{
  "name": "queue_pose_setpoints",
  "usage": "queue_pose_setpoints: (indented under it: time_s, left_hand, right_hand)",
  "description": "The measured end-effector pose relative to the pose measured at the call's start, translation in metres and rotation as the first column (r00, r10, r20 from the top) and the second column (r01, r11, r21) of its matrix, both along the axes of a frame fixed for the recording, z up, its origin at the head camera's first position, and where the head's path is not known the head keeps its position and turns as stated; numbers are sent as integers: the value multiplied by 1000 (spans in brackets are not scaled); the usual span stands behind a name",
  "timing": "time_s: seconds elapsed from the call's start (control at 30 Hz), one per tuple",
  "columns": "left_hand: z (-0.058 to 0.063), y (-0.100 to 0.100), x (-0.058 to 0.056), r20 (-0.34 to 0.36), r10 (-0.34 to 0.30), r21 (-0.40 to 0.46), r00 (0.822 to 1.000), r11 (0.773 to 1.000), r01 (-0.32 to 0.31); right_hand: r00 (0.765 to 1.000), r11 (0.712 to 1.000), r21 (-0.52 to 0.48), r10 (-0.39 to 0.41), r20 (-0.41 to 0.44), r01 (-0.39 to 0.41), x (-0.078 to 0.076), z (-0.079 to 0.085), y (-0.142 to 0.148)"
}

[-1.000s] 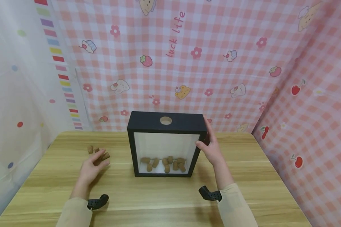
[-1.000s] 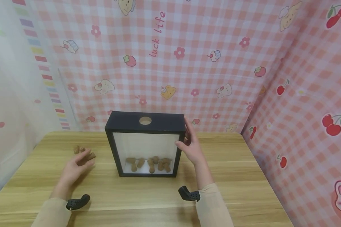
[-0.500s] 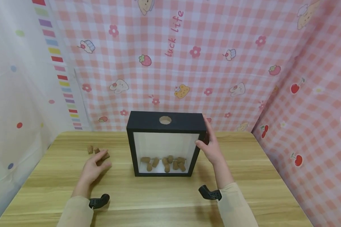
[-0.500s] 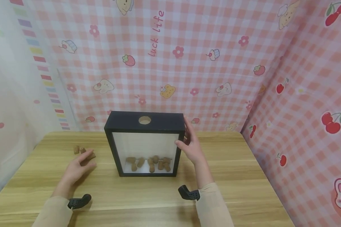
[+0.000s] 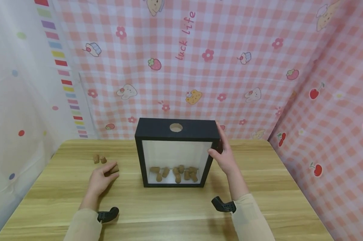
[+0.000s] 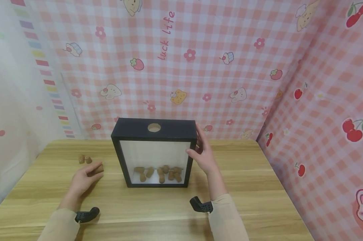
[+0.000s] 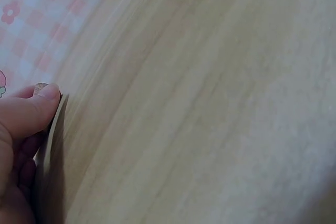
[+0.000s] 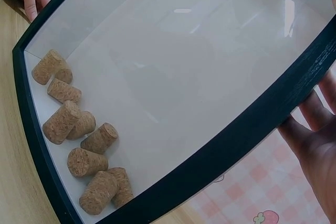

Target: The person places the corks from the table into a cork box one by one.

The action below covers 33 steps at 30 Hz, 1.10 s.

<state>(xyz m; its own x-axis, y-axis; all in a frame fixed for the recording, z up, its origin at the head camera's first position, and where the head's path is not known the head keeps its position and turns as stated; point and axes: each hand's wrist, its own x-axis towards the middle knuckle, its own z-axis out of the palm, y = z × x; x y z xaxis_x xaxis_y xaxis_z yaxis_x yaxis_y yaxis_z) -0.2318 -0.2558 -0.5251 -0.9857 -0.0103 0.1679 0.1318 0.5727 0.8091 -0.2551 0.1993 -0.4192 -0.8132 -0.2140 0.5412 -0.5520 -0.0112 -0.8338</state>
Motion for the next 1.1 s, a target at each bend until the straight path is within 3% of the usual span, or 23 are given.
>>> queue_pose_setpoints:
  time_s: [0.37,0.7,0.97,1.1]
  left_hand:
    - [-4,0,2,-37,-30,-14,999,999,30]
    - [-11,4,4,-98,10,-100,995,995,-20]
    - [-12,11,9,-85,50,-113,995,992,-59]
    - [-11,15,15,-44,65,-55,997,996,-68]
  right_hand:
    - [1000,1000,1,-14,10,14,0,-1,0]
    - [1000,999,21,-29,6,29,0,-2,0]
    - [1000,999,21,-27,1,27,1,-1,0]
    - [1000,1000,22,-22,6,22,1,0,0]
